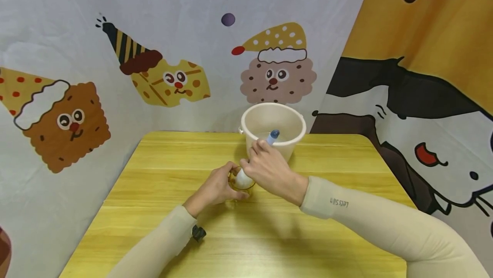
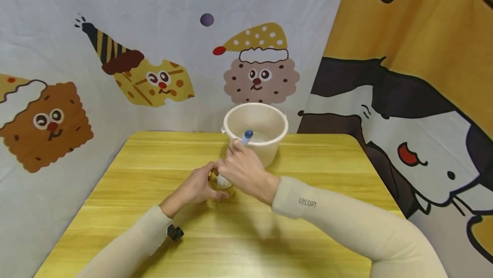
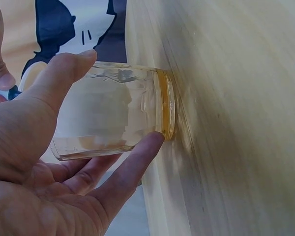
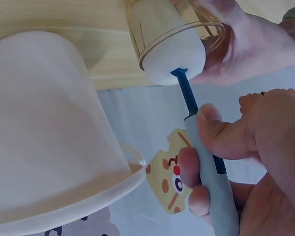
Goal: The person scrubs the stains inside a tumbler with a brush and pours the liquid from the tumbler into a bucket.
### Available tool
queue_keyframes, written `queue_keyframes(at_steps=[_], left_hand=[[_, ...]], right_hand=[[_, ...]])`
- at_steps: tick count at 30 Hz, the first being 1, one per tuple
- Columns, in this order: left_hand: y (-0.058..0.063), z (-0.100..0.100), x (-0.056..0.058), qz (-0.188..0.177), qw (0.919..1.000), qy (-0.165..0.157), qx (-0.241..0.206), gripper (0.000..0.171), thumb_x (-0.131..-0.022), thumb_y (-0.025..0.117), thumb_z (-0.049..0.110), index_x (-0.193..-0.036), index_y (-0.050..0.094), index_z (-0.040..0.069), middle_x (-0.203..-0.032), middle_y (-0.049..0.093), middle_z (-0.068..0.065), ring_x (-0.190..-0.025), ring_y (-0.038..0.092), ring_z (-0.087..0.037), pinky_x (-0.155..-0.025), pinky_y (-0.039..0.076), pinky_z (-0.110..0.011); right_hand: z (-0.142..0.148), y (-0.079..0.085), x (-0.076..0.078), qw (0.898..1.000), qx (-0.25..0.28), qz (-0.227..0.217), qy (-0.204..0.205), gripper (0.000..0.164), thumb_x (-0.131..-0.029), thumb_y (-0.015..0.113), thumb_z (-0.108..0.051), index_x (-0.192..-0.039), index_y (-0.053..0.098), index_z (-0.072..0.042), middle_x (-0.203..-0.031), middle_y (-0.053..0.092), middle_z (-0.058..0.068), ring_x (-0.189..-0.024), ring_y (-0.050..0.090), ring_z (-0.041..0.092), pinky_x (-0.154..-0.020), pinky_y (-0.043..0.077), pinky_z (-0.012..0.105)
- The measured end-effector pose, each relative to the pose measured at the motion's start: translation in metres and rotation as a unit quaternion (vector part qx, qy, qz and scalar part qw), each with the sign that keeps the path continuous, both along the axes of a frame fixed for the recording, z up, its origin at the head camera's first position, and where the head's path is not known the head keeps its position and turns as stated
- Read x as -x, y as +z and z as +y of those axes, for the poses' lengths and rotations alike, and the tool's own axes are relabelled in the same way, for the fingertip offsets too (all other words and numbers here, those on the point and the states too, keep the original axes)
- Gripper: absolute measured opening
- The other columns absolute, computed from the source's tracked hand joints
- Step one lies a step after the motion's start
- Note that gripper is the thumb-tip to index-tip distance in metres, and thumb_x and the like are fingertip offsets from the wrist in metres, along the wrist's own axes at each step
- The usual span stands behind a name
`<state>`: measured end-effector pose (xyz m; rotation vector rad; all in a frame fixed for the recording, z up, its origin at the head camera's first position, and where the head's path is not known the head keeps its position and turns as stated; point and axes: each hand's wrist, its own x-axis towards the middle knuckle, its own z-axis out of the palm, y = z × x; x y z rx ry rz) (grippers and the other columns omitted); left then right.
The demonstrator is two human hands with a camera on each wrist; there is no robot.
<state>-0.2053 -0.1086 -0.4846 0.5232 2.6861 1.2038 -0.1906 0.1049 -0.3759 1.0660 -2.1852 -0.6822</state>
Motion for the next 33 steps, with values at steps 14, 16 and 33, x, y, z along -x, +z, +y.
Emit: queue_keyframes(at_steps=[14,16,33], left_hand=[[0.001,-0.001,0.000,0.001,1.0000,0.004,-0.004,0.081,-0.082,0.111,0.034,-0.144,0.066,0.007,-0.141,0.078,-0.009,-0.107,0.071,-0.019,-0.093,0.064,-0.038],[0.001,-0.001,0.000,0.001,1.0000,0.004,-0.006,0.080,-0.081,0.111,0.033,-0.143,0.066,0.008,-0.140,0.078,-0.009,-0.107,0.072,-0.019,-0.093,0.064,-0.040],[0.003,0.003,-0.001,0.009,0.9999,0.010,0.000,0.079,-0.079,0.112,0.032,-0.140,0.068,0.009,-0.137,0.079,-0.009,-0.104,0.071,-0.017,-0.091,0.063,-0.039]], right_hand=[[0.004,0.014,0.010,0.997,-0.027,-0.070,0.019,0.020,-0.091,0.097,-0.029,-0.107,0.085,-0.027,-0.104,0.089,0.001,-0.104,0.071,0.023,-0.100,0.044,0.039],[0.005,0.014,0.014,0.996,-0.023,-0.087,0.019,0.022,-0.090,0.096,-0.027,-0.110,0.085,-0.026,-0.104,0.089,0.001,-0.105,0.073,0.024,-0.101,0.045,0.040],[0.020,0.002,0.021,0.988,0.066,-0.133,0.033,0.025,-0.083,0.094,-0.014,-0.099,0.078,-0.024,-0.078,0.074,0.003,-0.084,0.062,0.026,-0.097,0.041,0.046]])
